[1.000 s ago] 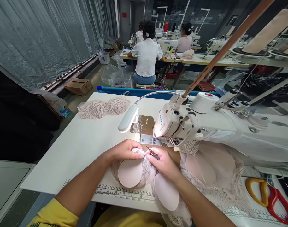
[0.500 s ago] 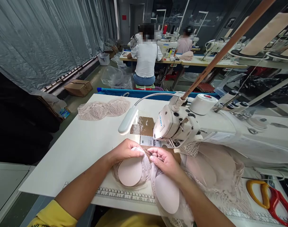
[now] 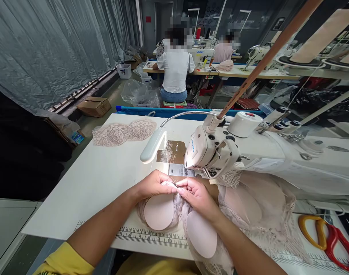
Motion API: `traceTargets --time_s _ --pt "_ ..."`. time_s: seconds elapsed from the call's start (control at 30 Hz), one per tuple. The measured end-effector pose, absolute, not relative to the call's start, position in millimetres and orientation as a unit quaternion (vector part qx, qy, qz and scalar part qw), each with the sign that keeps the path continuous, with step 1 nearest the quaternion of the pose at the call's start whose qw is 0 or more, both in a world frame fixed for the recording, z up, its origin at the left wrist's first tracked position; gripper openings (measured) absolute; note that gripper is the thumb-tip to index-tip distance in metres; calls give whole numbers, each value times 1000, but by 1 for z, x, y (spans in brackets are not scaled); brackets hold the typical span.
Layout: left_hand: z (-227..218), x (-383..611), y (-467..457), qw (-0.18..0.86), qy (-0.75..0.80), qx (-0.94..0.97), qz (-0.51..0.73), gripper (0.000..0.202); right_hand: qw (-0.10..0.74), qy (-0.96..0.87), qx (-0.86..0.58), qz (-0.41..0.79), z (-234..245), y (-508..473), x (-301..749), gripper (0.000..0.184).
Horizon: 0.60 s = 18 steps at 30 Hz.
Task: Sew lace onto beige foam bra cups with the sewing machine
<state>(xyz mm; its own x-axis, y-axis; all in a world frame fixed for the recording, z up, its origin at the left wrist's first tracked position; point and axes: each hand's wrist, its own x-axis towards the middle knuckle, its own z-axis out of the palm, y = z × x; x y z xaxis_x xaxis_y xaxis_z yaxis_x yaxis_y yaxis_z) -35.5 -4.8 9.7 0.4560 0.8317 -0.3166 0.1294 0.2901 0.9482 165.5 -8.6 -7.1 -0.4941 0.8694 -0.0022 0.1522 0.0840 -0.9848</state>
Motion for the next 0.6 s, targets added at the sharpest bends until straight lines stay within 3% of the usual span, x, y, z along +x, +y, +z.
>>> traceTargets --time_s 0.23,0.43,0.6 --pt "7 -32 -6 634 449 575 257 32 301 -661 -403 557 -4 -8 163 18" --pt "4 -28 -4 625 446 584 263 22 321 -630 -410 577 -8 -8 160 24" --pt "7 -39 1 615 426 620 237 30 297 -643 -439 553 -10 -9 165 19"
